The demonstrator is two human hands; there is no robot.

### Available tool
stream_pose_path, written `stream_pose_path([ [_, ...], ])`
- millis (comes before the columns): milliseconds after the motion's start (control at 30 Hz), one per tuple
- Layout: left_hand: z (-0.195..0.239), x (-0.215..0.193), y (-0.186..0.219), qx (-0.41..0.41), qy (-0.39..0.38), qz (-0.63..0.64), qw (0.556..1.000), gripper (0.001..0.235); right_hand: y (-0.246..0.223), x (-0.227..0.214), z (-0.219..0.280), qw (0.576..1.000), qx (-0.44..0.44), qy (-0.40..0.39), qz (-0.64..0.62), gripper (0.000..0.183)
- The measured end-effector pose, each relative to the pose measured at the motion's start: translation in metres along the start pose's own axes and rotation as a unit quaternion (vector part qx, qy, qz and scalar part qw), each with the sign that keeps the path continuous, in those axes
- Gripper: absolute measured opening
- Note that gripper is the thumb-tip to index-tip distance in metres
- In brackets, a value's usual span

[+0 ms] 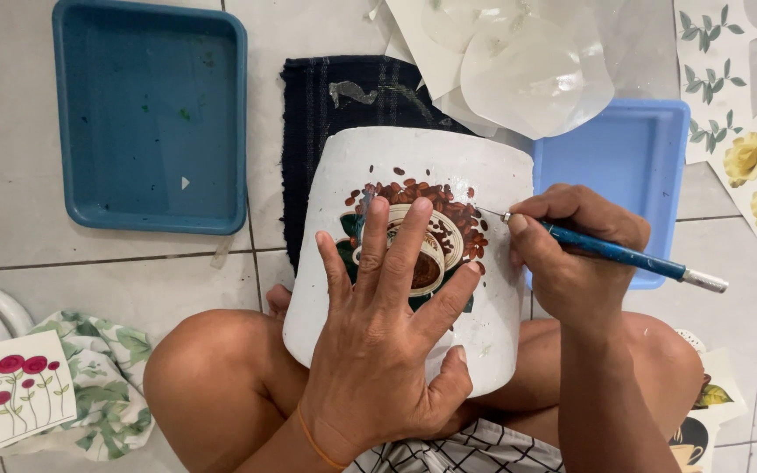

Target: The person is sitting on the floor and using a fine brush to paint details on a white ceramic vase. The vase features a pre-printed design of a coffee cup surrounded by leaves and beans. The person carefully adds small brown details to the design, occasionally rotating the vase to access different areas.

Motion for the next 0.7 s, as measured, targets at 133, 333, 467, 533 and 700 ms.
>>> stream_pose_path([
  [133,-0.001,-0.002,0.000,0.002,0.001,-0.001,1.000,0.063,-0.006,0.002,-0.001,1.000,-0.022,-0.001,0.009,0.009],
  [333,-0.001,-0.003,0.001,-0.003,-0.006,0.031,0.999,0.065,-0.008,-0.002,0.000,0.996,-0.004,0.019,0.085,0.007],
  [467,0.000,0.009,-0.003,-0.006,-0.036,0.032,0.999,0.065,-0.011,-0.001,-0.001,0.997,-0.021,0.021,0.076,0.007],
  [533,0.003,0.014,-0.004,0.005,-0.022,-0.002,1.000,0.060,-0.005,-0.003,0.000,0.997,0.000,0.028,0.071,0.009],
  [700,0.002,0.022,-0.006,-0.024,-0.001,-0.050,0.998,0.044,-0.006,-0.002,-0.004,0.999,-0.007,0.026,0.042,0.011],
])
Point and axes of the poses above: each hand's wrist, its own z-axis away from the middle knuckle, its own x-axis out of the palm, y = z × x, the point moved 7 cm from there along -z, towards the middle knuckle, and after that the axes turned 10 degrees about -z, right-handed, at the moved point
